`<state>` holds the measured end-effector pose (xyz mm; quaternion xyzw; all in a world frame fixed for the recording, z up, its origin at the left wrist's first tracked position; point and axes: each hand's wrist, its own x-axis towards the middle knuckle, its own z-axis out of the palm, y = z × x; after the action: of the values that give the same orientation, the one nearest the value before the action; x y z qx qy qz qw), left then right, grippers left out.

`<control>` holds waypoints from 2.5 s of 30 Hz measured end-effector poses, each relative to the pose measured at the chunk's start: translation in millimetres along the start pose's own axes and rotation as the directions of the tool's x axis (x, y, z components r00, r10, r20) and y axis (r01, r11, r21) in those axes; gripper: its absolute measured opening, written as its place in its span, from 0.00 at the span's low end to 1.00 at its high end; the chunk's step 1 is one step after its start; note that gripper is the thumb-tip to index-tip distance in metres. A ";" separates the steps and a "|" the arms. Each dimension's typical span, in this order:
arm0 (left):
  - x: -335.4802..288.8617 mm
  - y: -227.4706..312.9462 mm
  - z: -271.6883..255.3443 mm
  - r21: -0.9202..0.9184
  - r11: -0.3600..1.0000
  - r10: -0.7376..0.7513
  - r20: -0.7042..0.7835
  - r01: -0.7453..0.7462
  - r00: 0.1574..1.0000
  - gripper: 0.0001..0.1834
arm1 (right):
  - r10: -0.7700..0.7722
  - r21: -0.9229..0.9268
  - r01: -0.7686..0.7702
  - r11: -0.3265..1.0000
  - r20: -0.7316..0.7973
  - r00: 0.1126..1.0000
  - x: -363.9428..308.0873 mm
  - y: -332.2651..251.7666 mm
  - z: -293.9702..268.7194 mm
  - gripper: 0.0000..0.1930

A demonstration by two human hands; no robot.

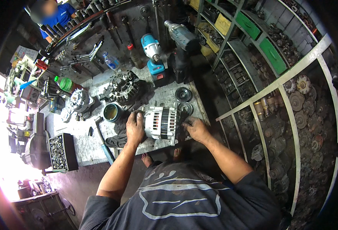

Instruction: The person assembles an alternator on a workbench, using a cordless impact driver to tighten bolts and attaching a pulley. They select washers and nuts from a tray, place them on the alternator, and secure the components.

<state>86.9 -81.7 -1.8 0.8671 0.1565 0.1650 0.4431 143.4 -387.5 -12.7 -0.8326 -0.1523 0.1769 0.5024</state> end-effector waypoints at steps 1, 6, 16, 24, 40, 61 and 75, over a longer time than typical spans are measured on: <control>-0.1 0.7 0.0 -0.022 1.000 -0.013 0.013 0.014 1.000 0.20 | -0.001 0.020 0.001 1.000 0.001 1.000 -0.4 -1.7 -0.4 0.15; 0.6 2.6 -1.2 -0.033 0.998 -0.052 0.040 0.054 0.998 0.19 | 0.018 -0.104 -0.018 0.994 -0.001 1.000 -5.0 -6.6 -0.1 0.14; 0.0 5.4 -1.9 0.011 0.997 -0.078 0.030 0.077 0.997 0.22 | -0.272 -0.370 0.291 0.882 0.105 0.957 -4.1 17.8 1.9 0.20; 1.6 -1.6 -0.5 0.041 0.999 -0.025 0.033 0.024 0.999 0.22 | -0.181 -0.309 0.222 0.925 0.156 0.971 -2.2 7.3 -5.5 0.17; 0.1 0.2 -11.2 -0.095 0.990 -0.088 0.118 0.100 0.989 0.24 | 0.028 -0.170 -0.002 0.985 0.153 0.988 1.7 10.9 -21.3 0.24; -65.7 -57.9 -61.5 0.576 0.772 0.227 0.142 -0.267 0.964 0.10 | -0.003 -0.020 -0.003 1.000 -0.280 0.960 -18.0 54.1 -19.5 0.15; -76.1 -91.0 -69.8 0.400 0.916 -0.089 0.171 0.013 0.981 0.32 | -0.071 -0.085 0.027 0.996 -0.581 0.811 31.5 13.3 -72.7 0.23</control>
<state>-22.3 -12.7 -49.1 0.9461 0.1674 0.0366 0.2748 205.0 -436.8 2.5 -0.8603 -0.0188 -0.1053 0.4985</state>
